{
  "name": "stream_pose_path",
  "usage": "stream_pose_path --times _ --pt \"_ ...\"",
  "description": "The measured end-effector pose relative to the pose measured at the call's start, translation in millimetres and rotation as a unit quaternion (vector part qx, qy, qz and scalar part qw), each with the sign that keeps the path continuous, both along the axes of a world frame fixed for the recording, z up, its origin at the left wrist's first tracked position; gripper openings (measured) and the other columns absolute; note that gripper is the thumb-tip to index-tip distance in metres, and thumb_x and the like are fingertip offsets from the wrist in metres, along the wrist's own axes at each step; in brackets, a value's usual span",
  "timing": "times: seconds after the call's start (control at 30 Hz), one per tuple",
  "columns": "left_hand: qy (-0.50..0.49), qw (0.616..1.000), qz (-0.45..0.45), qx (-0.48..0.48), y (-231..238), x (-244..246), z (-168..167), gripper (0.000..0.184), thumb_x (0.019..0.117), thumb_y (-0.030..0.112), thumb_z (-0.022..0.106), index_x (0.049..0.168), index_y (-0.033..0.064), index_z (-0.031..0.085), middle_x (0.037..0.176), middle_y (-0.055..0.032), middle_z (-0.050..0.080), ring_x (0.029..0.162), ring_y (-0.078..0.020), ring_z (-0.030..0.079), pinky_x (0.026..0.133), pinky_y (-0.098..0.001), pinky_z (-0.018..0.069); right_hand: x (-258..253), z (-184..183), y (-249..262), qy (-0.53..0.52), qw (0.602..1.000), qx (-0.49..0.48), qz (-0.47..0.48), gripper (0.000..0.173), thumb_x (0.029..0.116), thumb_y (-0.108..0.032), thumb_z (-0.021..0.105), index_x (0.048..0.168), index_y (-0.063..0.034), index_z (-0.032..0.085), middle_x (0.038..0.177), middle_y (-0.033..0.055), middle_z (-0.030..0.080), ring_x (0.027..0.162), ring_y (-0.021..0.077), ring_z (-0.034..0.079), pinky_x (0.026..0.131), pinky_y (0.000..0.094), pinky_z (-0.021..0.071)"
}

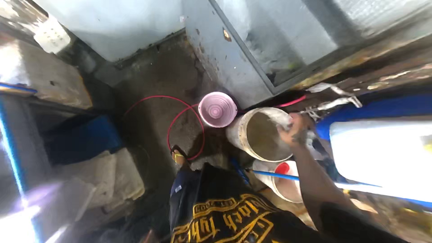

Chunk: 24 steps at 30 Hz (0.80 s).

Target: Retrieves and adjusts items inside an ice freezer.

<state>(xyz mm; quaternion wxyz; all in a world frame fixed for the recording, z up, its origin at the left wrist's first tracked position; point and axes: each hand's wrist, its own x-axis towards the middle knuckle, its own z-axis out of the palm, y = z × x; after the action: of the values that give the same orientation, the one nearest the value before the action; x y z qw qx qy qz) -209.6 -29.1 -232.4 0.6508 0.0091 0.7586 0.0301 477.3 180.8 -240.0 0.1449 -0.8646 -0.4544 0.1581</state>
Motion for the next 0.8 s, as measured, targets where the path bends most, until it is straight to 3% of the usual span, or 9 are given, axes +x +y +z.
stream_pose_path --times 0.07,0.2,0.3,0.4,0.47,0.57,0.63,0.73,0.8 --pt "0.074 0.99 -0.064 0.098 28.2 -32.2 -49.0 0.04 0.1073 0.035 0.054 0.122 -0.0012 0.063 0.078 -0.0109 0.064 0.056 -0.0152 0.056 0.052 -0.0321 0.0499 -44.5 -13.8 -10.2 0.135 0.986 -0.075 -0.062 0.064 0.0921 -0.024 0.076 0.145 0.002 0.049 0.135 0.029 0.058 0.122 0.0392 0.06 0.103 0.0515 0.0509" --pt "0.15 0.966 -0.1 0.183 206.7 -91.0 -32.3 0.045 0.1065 0.034 0.057 0.14 0.0046 0.057 0.112 -0.0177 0.07 0.089 -0.0251 0.069 0.08 -0.0448 0.0583 -103.6 -37.6 -25.5 0.288 0.902 -0.274 -0.167 0.054 0.1046 -0.03 0.061 0.148 -0.0028 0.046 0.132 0.0284 0.059 0.107 0.0386 0.064 0.091 0.0556 0.0542" --pt "0.156 0.945 -0.053 0.283 312.3 -119.0 -24.6 0.04 0.1078 0.03 0.054 0.136 0.0028 0.056 0.111 -0.0151 0.07 0.087 -0.022 0.071 0.074 -0.0394 0.0604 -119.8 -39.2 -39.9 0.307 0.872 -0.307 -0.227 0.049 0.1045 -0.035 0.061 0.144 -0.0068 0.051 0.125 0.0233 0.061 0.095 0.0304 0.064 0.08 0.0479 0.0542" --pt "0.154 0.945 -0.013 0.287 377.7 -136.9 -33.0 0.042 0.1073 0.033 0.055 0.137 0.0038 0.056 0.111 -0.016 0.071 0.088 -0.0243 0.071 0.074 -0.0412 0.0602 -139.4 -47.4 -18.5 0.337 0.835 -0.307 -0.309 0.046 0.1068 -0.037 0.055 0.142 -0.0076 0.052 0.121 0.0183 0.061 0.092 0.0244 0.063 0.077 0.0416 0.0533" --pt "0.151 0.954 -0.046 0.255 412.2 -126.2 -49.7 0.045 0.1066 0.035 0.056 0.139 0.0046 0.056 0.112 -0.0187 0.07 0.088 -0.0268 0.07 0.075 -0.0448 0.0597 -138.4 -62.8 7.5 0.357 0.807 -0.299 -0.363 0.051 0.1076 -0.04 0.053 0.145 -0.0057 0.05 0.13 0.0209 0.061 0.104 0.0286 0.064 0.087 0.0459 0.0541" --pt "0.162 0.958 -0.121 0.205 444.9 -92.0 -59.9 0.043 0.1088 0.035 0.051 0.131 -0.0008 0.06 0.095 -0.0185 0.069 0.067 -0.0218 0.062 0.059 -0.039 0.054 -137.4 -92.5 78.4 0.389 0.789 -0.271 -0.391 0.05 0.1075 -0.042 0.052 0.143 -0.0063 0.053 0.127 0.0196 0.064 0.105 0.029 0.066 0.088 0.0468 0.0549" --pt "0.126 0.971 -0.16 0.125 461.2 -58.3 -44.8 0.043 0.1105 0.035 0.046 0.128 -0.0011 0.061 0.093 -0.017 0.068 0.066 -0.0213 0.061 0.06 -0.0383 0.0535 -143.6 -92.8 139.2 0.414 0.791 -0.222 -0.393 0.05 0.1076 -0.041 0.052 0.142 -0.0055 0.054 0.125 0.0186 0.064 0.101 0.0277 0.066 0.086 0.0452 0.0549" --pt "0.038 0.975 -0.22 0.022 507.0 -24.6 -26.1 0.042 0.1105 0.038 0.044 0.129 0.0027 0.059 0.099 -0.0135 0.066 0.074 -0.0207 0.06 0.068 -0.0393 0.0534 -153.2 -72.0 236.1 0.45 0.813 -0.163 -0.333 0.048 0.1078 -0.036 0.053 0.145 -0.005 0.051 0.131 0.0214 0.063 0.106 0.0312 0.067 0.09 0.0482 0.0557" --pt "0.055 0.969 -0.237 0.035 543.9 -15.2 -40.6 0.042 0.1095 0.041 0.046 0.12 0.0041 0.063 0.087 -0.0084 0.061 0.066 -0.0165 0.054 0.061 -0.0354 0.05 -150.2 -58.9 294.7 0.433 0.851 -0.155 -0.253 0.047 0.1049 -0.034 0.059 0.14 -0.0027 0.055 0.125 0.0231 0.065 0.104 0.0334 0.068 0.09 0.051 0.0568"
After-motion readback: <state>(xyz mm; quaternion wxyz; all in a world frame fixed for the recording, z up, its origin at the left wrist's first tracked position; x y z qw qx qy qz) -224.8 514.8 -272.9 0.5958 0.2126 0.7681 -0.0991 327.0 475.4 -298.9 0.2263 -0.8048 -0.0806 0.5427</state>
